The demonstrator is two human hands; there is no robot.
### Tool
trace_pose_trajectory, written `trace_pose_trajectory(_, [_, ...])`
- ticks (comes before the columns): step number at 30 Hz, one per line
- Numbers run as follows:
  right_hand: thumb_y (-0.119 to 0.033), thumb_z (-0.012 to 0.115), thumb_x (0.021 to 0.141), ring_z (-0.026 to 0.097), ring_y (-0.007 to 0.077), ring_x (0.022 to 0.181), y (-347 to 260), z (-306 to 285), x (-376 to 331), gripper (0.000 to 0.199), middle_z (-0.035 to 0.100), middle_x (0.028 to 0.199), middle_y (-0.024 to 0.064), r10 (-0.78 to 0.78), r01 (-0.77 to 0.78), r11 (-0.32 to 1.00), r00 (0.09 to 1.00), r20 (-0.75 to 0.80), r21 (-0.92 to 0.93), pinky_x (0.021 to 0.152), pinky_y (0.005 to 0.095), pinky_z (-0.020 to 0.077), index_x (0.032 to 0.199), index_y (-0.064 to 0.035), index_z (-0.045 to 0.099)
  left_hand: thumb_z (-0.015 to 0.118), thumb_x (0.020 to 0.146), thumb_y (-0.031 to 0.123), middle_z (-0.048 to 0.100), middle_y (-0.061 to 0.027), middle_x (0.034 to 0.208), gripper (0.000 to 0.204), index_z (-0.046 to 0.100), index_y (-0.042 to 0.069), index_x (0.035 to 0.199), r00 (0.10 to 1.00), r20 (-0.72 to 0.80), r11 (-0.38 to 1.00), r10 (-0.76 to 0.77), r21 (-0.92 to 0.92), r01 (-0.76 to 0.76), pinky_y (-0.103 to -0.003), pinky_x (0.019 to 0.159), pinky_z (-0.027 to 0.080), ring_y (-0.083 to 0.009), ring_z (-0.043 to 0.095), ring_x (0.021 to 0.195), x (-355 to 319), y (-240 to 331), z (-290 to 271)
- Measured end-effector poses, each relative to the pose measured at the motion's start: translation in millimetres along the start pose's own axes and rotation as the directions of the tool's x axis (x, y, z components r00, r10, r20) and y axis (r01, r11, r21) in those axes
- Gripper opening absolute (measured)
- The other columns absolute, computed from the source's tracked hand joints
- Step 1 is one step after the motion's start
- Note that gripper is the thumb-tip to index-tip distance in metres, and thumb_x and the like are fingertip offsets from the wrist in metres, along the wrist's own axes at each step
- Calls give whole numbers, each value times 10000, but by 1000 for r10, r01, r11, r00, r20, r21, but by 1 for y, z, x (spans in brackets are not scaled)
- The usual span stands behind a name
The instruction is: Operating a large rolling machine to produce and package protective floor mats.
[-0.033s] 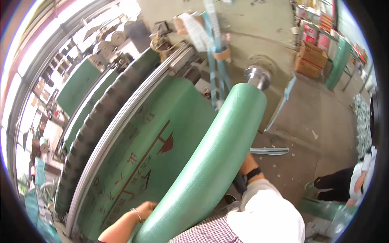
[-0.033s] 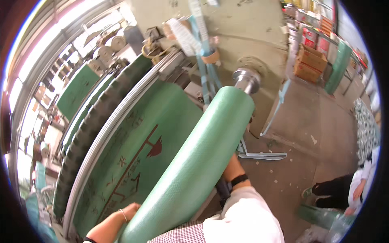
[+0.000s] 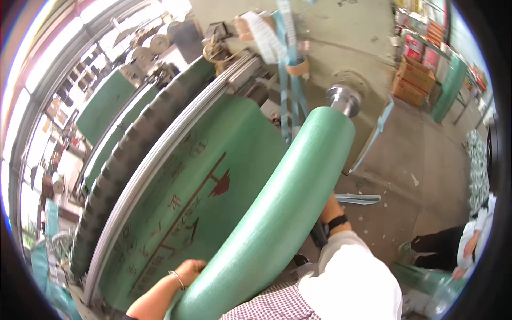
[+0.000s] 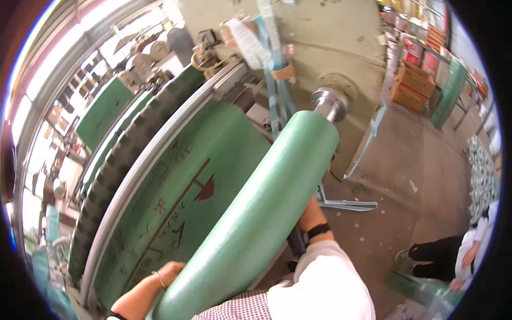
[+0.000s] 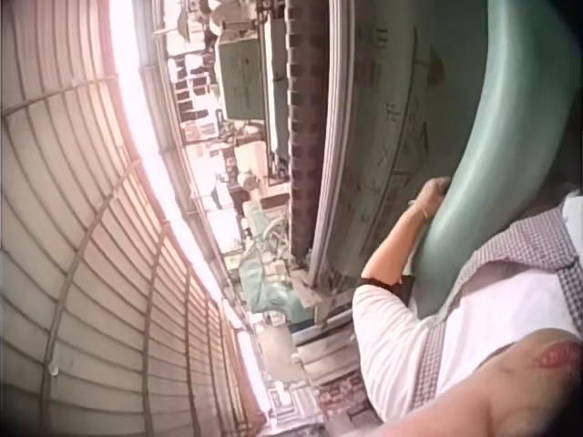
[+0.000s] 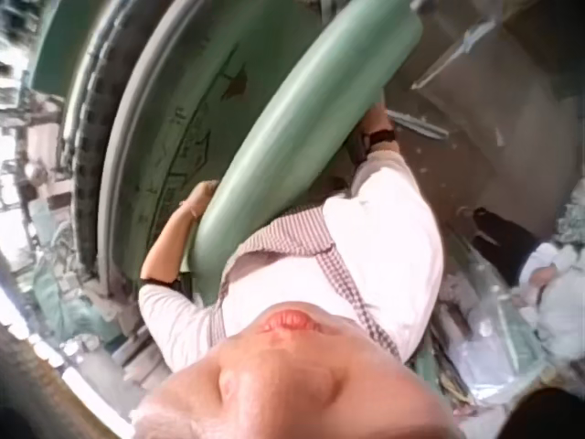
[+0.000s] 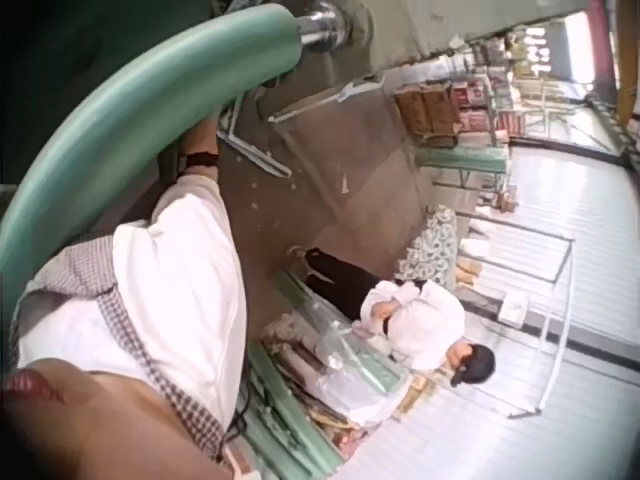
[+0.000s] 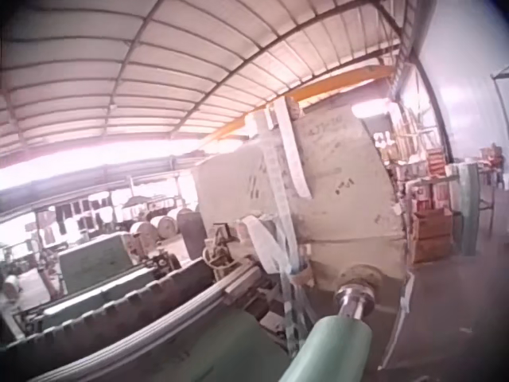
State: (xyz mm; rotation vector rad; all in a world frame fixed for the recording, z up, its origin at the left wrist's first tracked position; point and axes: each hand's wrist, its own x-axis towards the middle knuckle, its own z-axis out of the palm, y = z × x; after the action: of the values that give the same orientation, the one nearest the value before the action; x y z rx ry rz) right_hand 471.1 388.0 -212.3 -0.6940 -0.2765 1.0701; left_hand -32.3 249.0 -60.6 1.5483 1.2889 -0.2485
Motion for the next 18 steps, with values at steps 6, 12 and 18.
trace_pose_trajectory(6, [-397,543,970,519,284,1204,-78,-36,-47,806,432,1407,248,-89,9,887,984,-152,-461,1003,364,437,1516,21,123,658,772,45,647,-128,789,123,606,46,884,581,-607,758,543,652,-27,-431,667,504,-337,638,740,-99,77,32])
trace_pose_trajectory(12, [-136,675,885,638,191,870,-88,23,-243,756,650,996,132,-408,340,715,913,30,-611,793,310,520,1476,39,237,718,702,99,533,-243,1356,628,524,-29,1286,584,-501,685,639,715,-136,-453,1026,435,-417,508,1259,-168,78,107])
trace_pose_trajectory(18, [-147,742,822,630,165,739,-59,127,-380,880,658,874,131,98,55,870,955,281,-491,651,286,520,1482,48,193,696,734,92,395,-85,1505,686,484,52,1385,418,-465,382,781,884,268,-454,1161,250,-303,329,1405,-148,31,182])
